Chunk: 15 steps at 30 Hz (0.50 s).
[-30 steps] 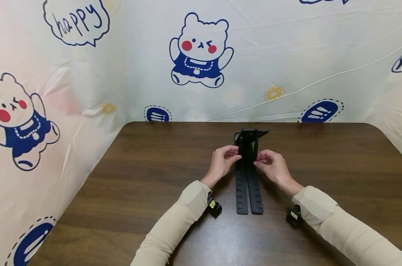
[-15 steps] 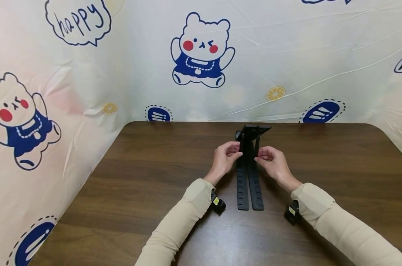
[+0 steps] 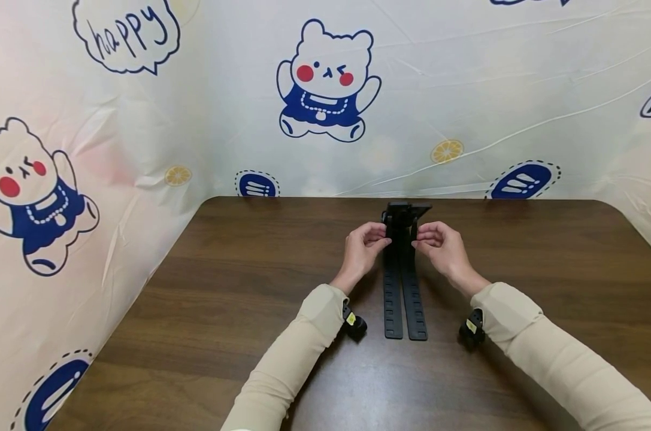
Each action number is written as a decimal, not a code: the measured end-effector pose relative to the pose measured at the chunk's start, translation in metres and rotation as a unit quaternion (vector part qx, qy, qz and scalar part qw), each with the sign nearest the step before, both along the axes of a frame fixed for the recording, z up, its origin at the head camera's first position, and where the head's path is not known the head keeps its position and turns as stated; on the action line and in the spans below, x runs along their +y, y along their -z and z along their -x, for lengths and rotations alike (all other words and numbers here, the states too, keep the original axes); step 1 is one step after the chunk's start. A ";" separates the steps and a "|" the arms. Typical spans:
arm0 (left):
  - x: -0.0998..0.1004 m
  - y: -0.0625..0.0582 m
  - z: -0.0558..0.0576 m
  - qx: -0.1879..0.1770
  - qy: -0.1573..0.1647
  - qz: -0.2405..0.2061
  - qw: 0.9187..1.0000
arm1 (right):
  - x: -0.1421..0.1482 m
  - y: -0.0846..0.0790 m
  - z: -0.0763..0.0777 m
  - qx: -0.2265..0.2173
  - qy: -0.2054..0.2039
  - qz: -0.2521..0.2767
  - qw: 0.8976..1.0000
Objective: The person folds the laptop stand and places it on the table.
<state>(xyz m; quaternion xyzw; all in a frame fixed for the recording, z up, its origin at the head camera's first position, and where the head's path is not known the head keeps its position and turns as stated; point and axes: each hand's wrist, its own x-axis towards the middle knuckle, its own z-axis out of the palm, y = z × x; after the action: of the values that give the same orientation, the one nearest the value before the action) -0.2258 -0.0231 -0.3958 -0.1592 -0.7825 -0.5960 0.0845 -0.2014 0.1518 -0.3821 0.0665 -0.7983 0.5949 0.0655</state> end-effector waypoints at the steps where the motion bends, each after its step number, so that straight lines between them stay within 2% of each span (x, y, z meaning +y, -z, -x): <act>1: 0.000 0.000 0.001 -0.001 0.000 -0.003 1.000 | 0.000 -0.001 0.001 -0.001 -0.002 0.006 1.000; 4: -0.001 -0.003 0.001 -0.004 0.007 -0.019 1.000 | 0.000 -0.002 0.003 0.001 -0.007 0.015 1.000; 8: -0.002 -0.017 -0.006 -0.006 0.017 -0.045 0.999 | 0.001 -0.004 0.005 0.000 -0.009 0.018 1.000; 11: -0.002 -0.027 -0.011 -0.008 0.022 -0.044 0.999 | 0.001 -0.006 0.008 0.002 -0.008 0.018 1.000; 15: -0.003 -0.034 -0.010 -0.010 0.027 -0.033 0.999 | 0.000 -0.010 0.011 0.004 -0.007 0.029 1.000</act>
<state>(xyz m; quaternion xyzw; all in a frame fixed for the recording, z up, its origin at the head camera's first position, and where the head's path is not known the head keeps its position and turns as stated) -0.2159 -0.0260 -0.3621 -0.1715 -0.7589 -0.6249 0.0651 -0.2123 0.1519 -0.3720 0.0724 -0.7802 0.6177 0.0663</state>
